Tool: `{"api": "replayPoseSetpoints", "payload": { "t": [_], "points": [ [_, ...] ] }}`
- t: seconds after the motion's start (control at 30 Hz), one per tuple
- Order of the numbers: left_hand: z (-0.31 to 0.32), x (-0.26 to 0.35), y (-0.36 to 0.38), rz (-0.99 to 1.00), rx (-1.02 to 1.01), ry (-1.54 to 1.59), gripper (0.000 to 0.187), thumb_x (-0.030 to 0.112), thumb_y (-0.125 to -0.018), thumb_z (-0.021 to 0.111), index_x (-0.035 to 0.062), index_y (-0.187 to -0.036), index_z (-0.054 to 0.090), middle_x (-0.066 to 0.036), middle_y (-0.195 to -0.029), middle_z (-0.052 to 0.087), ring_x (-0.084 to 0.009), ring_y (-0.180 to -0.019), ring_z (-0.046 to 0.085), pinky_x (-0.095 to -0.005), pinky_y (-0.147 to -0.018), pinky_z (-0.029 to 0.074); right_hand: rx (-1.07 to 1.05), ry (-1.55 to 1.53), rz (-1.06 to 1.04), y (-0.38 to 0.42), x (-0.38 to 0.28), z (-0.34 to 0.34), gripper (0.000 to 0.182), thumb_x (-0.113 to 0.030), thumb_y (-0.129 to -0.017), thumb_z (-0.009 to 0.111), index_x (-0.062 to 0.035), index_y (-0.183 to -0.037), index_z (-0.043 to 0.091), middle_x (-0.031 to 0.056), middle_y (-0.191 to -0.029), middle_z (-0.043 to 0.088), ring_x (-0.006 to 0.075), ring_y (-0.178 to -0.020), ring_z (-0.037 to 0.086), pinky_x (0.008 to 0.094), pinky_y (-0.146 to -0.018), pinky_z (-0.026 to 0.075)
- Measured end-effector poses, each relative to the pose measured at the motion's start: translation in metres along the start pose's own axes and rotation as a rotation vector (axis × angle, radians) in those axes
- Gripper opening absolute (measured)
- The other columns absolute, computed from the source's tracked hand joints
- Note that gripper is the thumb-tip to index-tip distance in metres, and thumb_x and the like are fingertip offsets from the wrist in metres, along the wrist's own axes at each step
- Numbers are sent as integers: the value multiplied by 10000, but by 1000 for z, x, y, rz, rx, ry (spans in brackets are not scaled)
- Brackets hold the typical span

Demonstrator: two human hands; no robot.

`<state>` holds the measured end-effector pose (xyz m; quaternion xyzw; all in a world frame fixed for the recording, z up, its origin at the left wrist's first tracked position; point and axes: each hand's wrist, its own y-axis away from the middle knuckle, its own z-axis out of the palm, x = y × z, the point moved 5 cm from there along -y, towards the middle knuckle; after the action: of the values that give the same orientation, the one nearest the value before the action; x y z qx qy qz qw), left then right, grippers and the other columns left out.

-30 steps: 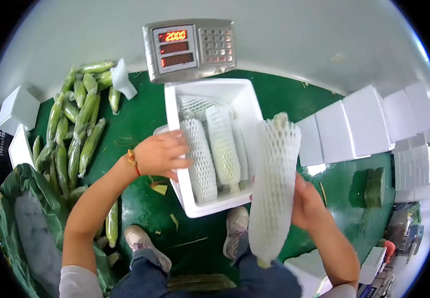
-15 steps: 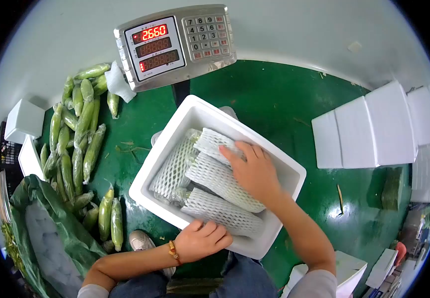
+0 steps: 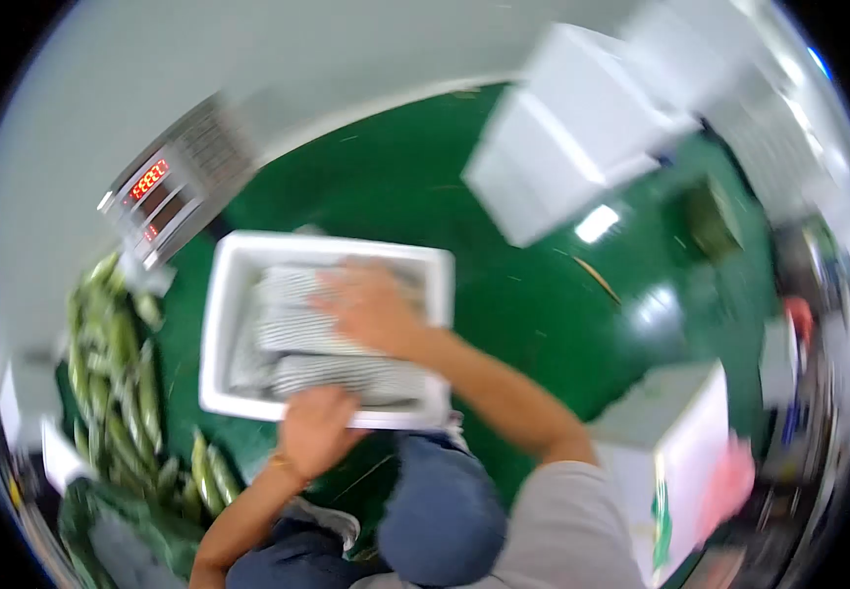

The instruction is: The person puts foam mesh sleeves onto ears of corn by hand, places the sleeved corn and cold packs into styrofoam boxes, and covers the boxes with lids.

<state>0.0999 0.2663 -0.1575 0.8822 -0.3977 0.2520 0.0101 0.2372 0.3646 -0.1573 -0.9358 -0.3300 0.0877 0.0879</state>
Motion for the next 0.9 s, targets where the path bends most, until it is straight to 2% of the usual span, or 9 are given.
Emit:
{"api": "replayPoseSetpoints", "payload": {
  "t": [0.07,0.17,0.23,0.33,0.4,0.47,0.53,0.6,0.9],
  "points": [
    [-29,-1,12,-33,-34,239,635,227,-645,799,56,-1201,544,-196,-1203,535,-387,-1156,473,-461,-986,370,248,-119,201,63,-24,-39,570,-352,-781,673,-209,-1305,500,95,-1394,429,350,-1294,383,600,-1038,280],
    [-76,-6,63,-213,-163,443,602,120,-703,717,-3,-1249,494,-199,-1309,484,-332,-1204,473,-416,-1020,359,349,8,660,216,-32,-103,624,-310,-706,738,-147,-1264,511,126,-1361,442,360,-1289,377,544,-1060,286],
    [-103,9,103,-426,-379,770,484,339,-934,550,3,-1279,497,-152,-1201,572,-295,-1124,538,-417,-999,400,103,59,1115,334,-30,-160,705,-276,-617,794,-100,-1239,513,172,-1347,436,377,-1294,359,508,-1066,288],
    [-123,13,159,-577,-497,949,603,478,-918,518,28,-1318,481,-161,-1311,503,-309,-1202,488,-440,-1022,369,109,790,1461,540,-55,-185,809,-348,-630,812,-63,-1297,452,213,-1213,521,384,-1147,485,512,-905,411],
    [-138,49,162,-569,-621,1045,662,554,-902,497,60,-1342,474,-144,-1393,445,-307,-1253,450,-445,-1031,358,-58,123,1835,642,-65,-178,774,-432,-653,785,-80,-1263,465,192,-1031,629,349,-961,612,443,-788,495],
    [-130,81,147,-563,-729,1087,643,539,-903,499,50,-1321,485,-149,-1362,463,-303,-1222,466,-440,-1015,368,-163,272,1687,647,-61,-166,631,-479,-662,761,-78,-1087,523,127,-775,650,337,-715,639,435,-599,499],
    [-105,110,123,-567,-802,1088,625,524,-905,500,40,-1300,495,-153,-1331,481,-299,-1191,482,-436,-1000,378,-221,238,1705,638,-78,-164,559,-511,-664,747,-83,-954,535,118,-773,644,317,-731,642,438,-594,494],
    [-75,131,104,-560,-837,1073,607,509,-907,501,30,-1280,506,-157,-1300,498,-294,-1160,498,-431,-984,389,-7,243,1470,629,-106,-148,521,-494,-660,748,-104,-947,557,84,-796,634,278,-787,635,418,-635,496],
    [-34,185,68,-614,-830,957,532,441,-914,508,-14,-1186,553,-177,-1161,578,-275,-1020,570,-410,-915,435,19,51,1211,540,-171,-136,456,-335,-644,766,-111,-969,538,55,-771,605,246,-740,621,377,-590,477]
  ]
}}
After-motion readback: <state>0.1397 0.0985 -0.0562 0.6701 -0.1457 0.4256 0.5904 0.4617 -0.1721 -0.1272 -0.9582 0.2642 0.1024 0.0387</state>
